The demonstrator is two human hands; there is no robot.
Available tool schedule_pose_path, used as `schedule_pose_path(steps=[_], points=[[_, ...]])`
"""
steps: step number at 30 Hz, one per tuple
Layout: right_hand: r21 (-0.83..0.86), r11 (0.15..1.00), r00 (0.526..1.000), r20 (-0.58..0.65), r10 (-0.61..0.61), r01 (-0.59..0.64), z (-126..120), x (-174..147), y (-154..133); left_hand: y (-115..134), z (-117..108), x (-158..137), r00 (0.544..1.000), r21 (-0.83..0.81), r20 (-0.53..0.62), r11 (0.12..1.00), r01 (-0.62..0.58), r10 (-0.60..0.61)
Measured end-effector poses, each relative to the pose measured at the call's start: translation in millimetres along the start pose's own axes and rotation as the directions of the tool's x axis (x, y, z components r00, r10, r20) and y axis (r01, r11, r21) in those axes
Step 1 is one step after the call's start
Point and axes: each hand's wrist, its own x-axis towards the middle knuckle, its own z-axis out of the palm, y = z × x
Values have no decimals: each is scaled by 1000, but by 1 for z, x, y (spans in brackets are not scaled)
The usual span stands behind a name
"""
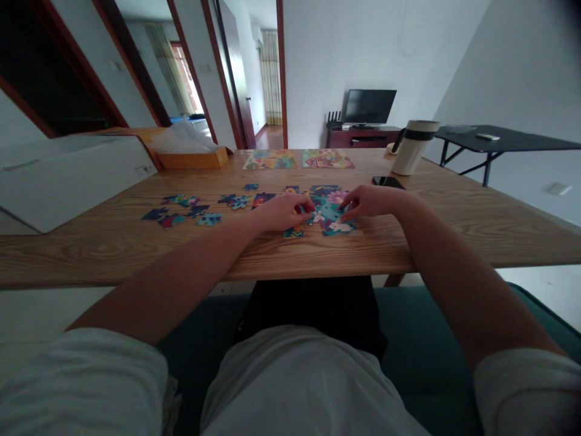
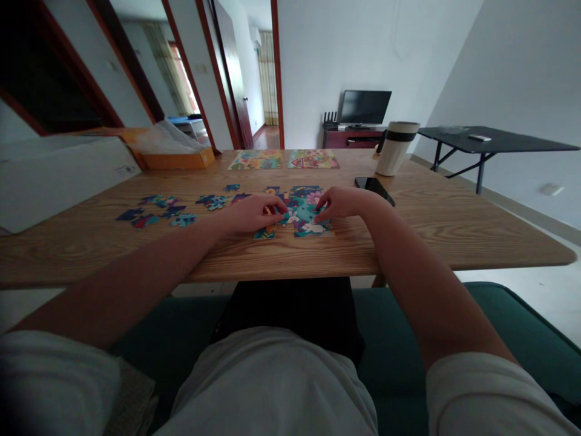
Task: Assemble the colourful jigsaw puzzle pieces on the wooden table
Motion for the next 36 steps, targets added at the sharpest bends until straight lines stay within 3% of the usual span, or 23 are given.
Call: schedule_pose_path(steps=[3, 9, 19, 25, 36], points=[[-38, 999, 999, 44, -7, 8, -1, -2, -3, -4, 1, 0, 999, 55, 22, 998, -33, 32], [35, 999, 1000, 18, -23, 22, 2, 2, 3, -6, 4, -3, 972, 77, 211, 990, -122, 103], [36, 998, 998, -34, 56, -54, 10, 12, 4, -12, -19, -11, 927, 17, 374, 1000, -5, -2], [33, 998, 998, -21, 61, -60, 8, 8, 10, -20, -32, -17, 933, 6, 358, 999, 34, -34], [-14, 996, 994, -71, 84, -85, 8, 13, 23, -18, -31, -17, 936, -6, 351, 999, 46, -41]])
